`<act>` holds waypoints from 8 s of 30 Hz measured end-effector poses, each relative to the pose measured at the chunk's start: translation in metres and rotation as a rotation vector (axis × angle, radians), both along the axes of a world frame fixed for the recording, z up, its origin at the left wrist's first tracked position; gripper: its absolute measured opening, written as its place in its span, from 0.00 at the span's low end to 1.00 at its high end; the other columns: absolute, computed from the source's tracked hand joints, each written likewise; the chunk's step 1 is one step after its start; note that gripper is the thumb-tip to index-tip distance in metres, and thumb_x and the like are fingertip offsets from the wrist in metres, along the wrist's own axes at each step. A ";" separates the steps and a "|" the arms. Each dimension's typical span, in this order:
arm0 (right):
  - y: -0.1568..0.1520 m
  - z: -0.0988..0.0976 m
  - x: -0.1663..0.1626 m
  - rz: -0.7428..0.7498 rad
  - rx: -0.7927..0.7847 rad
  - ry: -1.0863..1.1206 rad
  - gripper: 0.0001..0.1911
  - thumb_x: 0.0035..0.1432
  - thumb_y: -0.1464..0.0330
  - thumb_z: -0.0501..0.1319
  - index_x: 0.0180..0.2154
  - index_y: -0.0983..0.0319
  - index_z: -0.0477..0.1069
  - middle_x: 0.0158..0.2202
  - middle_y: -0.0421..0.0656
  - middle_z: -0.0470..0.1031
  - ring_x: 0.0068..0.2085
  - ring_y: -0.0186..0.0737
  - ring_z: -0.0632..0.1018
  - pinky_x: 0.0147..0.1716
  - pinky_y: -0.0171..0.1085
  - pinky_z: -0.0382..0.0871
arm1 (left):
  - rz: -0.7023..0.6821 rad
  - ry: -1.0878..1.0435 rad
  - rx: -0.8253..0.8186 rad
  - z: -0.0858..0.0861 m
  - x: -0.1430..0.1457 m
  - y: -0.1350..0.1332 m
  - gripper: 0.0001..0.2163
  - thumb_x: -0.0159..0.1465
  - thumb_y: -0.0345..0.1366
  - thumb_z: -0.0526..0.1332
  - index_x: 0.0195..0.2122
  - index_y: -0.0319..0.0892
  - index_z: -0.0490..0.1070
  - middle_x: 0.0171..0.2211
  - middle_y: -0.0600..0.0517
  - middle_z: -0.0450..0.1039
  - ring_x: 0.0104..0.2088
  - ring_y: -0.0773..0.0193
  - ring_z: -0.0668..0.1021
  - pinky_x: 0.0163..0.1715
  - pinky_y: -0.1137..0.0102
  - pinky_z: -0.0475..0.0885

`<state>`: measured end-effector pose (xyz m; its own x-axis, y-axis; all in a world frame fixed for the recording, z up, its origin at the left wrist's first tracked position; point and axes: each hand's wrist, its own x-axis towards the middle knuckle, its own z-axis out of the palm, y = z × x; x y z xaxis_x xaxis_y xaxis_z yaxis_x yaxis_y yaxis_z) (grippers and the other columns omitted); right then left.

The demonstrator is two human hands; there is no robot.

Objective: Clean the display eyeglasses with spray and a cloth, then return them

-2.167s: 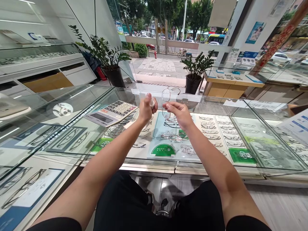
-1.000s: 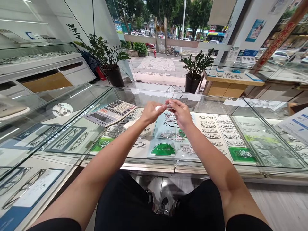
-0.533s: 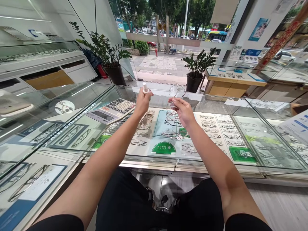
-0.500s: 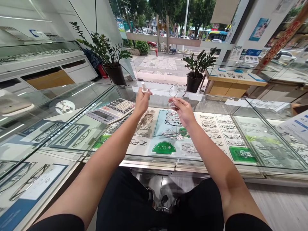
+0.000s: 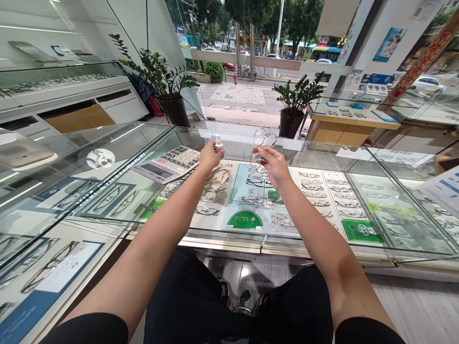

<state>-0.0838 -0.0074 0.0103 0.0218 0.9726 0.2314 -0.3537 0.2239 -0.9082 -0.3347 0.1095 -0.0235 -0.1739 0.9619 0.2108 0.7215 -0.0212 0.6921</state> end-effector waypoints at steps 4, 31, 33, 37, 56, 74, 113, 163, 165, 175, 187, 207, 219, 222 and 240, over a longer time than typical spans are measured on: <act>0.000 0.001 0.000 0.000 0.002 0.008 0.20 0.45 0.50 0.86 0.35 0.53 0.87 0.44 0.41 0.88 0.42 0.39 0.80 0.43 0.39 0.77 | 0.006 0.009 -0.007 -0.001 0.001 0.000 0.12 0.73 0.34 0.66 0.56 0.48 0.73 0.61 0.41 0.84 0.64 0.44 0.83 0.62 0.54 0.75; -0.004 0.004 0.000 -0.025 0.001 -0.030 0.20 0.47 0.50 0.84 0.37 0.53 0.87 0.45 0.42 0.88 0.44 0.41 0.81 0.47 0.42 0.78 | -0.270 0.537 -0.288 0.032 0.015 -0.046 0.15 0.52 0.37 0.82 0.38 0.45 0.82 0.49 0.33 0.87 0.57 0.28 0.85 0.59 0.45 0.79; -0.004 0.004 0.000 -0.022 0.000 -0.022 0.21 0.46 0.50 0.85 0.36 0.53 0.87 0.45 0.42 0.88 0.44 0.40 0.81 0.47 0.41 0.78 | -0.262 0.534 -0.307 0.030 0.014 -0.044 0.15 0.53 0.40 0.82 0.39 0.44 0.83 0.46 0.31 0.87 0.55 0.27 0.86 0.58 0.43 0.80; -0.004 0.003 -0.001 -0.007 -0.003 0.009 0.21 0.44 0.50 0.87 0.36 0.53 0.89 0.44 0.41 0.89 0.43 0.38 0.81 0.45 0.39 0.78 | -0.250 0.525 -0.329 0.034 0.015 -0.044 0.10 0.62 0.41 0.75 0.41 0.43 0.84 0.46 0.30 0.87 0.54 0.29 0.87 0.57 0.45 0.80; -0.005 0.006 0.000 -0.015 0.017 -0.033 0.21 0.46 0.48 0.85 0.36 0.53 0.87 0.46 0.42 0.89 0.43 0.41 0.82 0.46 0.42 0.79 | -0.237 -0.144 0.107 0.057 0.019 -0.051 0.13 0.79 0.41 0.59 0.35 0.46 0.72 0.33 0.49 0.79 0.38 0.53 0.80 0.45 0.62 0.74; -0.012 0.009 -0.008 0.053 0.023 0.014 0.24 0.44 0.46 0.86 0.37 0.51 0.87 0.50 0.42 0.90 0.58 0.51 0.85 0.59 0.48 0.83 | -0.695 -0.564 0.202 0.066 0.038 -0.078 0.25 0.75 0.64 0.64 0.37 0.47 0.66 0.28 0.54 0.68 0.28 0.63 0.71 0.31 0.68 0.70; -0.022 0.022 -0.008 -0.085 0.255 -0.092 0.22 0.49 0.44 0.84 0.34 0.51 0.90 0.39 0.41 0.84 0.45 0.44 0.81 0.53 0.45 0.79 | -0.876 -0.900 0.083 0.062 0.067 -0.105 0.33 0.63 0.71 0.73 0.34 0.43 0.70 0.30 0.56 0.71 0.31 0.68 0.72 0.35 0.72 0.70; -0.029 0.024 -0.011 -0.047 0.171 -0.087 0.23 0.52 0.43 0.82 0.38 0.53 0.89 0.48 0.45 0.92 0.51 0.53 0.88 0.55 0.53 0.84 | -0.885 -0.779 0.175 0.061 0.078 -0.128 0.34 0.67 0.74 0.65 0.38 0.42 0.77 0.28 0.52 0.76 0.29 0.62 0.74 0.32 0.67 0.71; -0.027 0.024 -0.009 -0.062 0.161 -0.059 0.22 0.52 0.44 0.82 0.38 0.53 0.90 0.47 0.44 0.92 0.49 0.51 0.88 0.52 0.51 0.85 | -0.960 -0.741 0.154 0.063 0.073 -0.125 0.33 0.66 0.73 0.68 0.39 0.42 0.78 0.30 0.51 0.77 0.30 0.63 0.74 0.33 0.67 0.71; -0.029 0.020 -0.016 -0.027 0.184 -0.109 0.25 0.52 0.40 0.81 0.40 0.52 0.90 0.52 0.44 0.91 0.53 0.55 0.86 0.44 0.50 0.86 | -0.798 -0.826 0.183 0.055 0.082 -0.131 0.31 0.68 0.69 0.70 0.47 0.42 0.83 0.29 0.50 0.81 0.31 0.59 0.81 0.31 0.67 0.73; -0.025 0.028 0.001 -0.066 0.388 -0.375 0.15 0.63 0.45 0.77 0.36 0.47 0.90 0.63 0.41 0.84 0.73 0.55 0.76 0.80 0.62 0.62 | -0.686 -1.018 0.127 0.073 0.063 -0.106 0.31 0.70 0.69 0.67 0.46 0.42 0.84 0.38 0.44 0.89 0.47 0.53 0.89 0.46 0.63 0.83; -0.023 0.020 -0.005 0.026 0.331 -0.465 0.22 0.60 0.42 0.77 0.35 0.52 0.90 0.42 0.44 0.87 0.48 0.49 0.83 0.59 0.52 0.76 | -0.752 -1.104 -0.017 0.072 0.059 -0.106 0.31 0.65 0.63 0.77 0.54 0.40 0.84 0.39 0.48 0.88 0.28 0.66 0.83 0.33 0.71 0.80; -0.021 0.019 0.001 -0.019 0.414 -0.474 0.21 0.65 0.43 0.75 0.35 0.53 0.89 0.40 0.44 0.83 0.46 0.48 0.82 0.55 0.51 0.76 | -0.749 -1.016 -0.076 0.073 0.055 -0.110 0.29 0.50 0.58 0.86 0.37 0.39 0.83 0.31 0.53 0.83 0.29 0.67 0.79 0.32 0.72 0.76; -0.019 0.019 0.003 -0.004 0.385 -0.469 0.20 0.64 0.45 0.76 0.34 0.53 0.89 0.40 0.44 0.83 0.48 0.49 0.82 0.58 0.52 0.75 | -0.763 -1.039 -0.056 0.077 0.055 -0.113 0.27 0.49 0.55 0.87 0.38 0.39 0.85 0.32 0.52 0.84 0.31 0.66 0.81 0.35 0.71 0.78; -0.022 0.017 -0.003 -0.058 0.446 -0.597 0.18 0.67 0.49 0.74 0.33 0.55 0.85 0.41 0.45 0.86 0.49 0.51 0.83 0.59 0.53 0.75 | -0.744 -1.055 -0.042 0.066 0.062 -0.106 0.32 0.51 0.66 0.83 0.37 0.40 0.83 0.31 0.50 0.83 0.30 0.65 0.80 0.33 0.69 0.76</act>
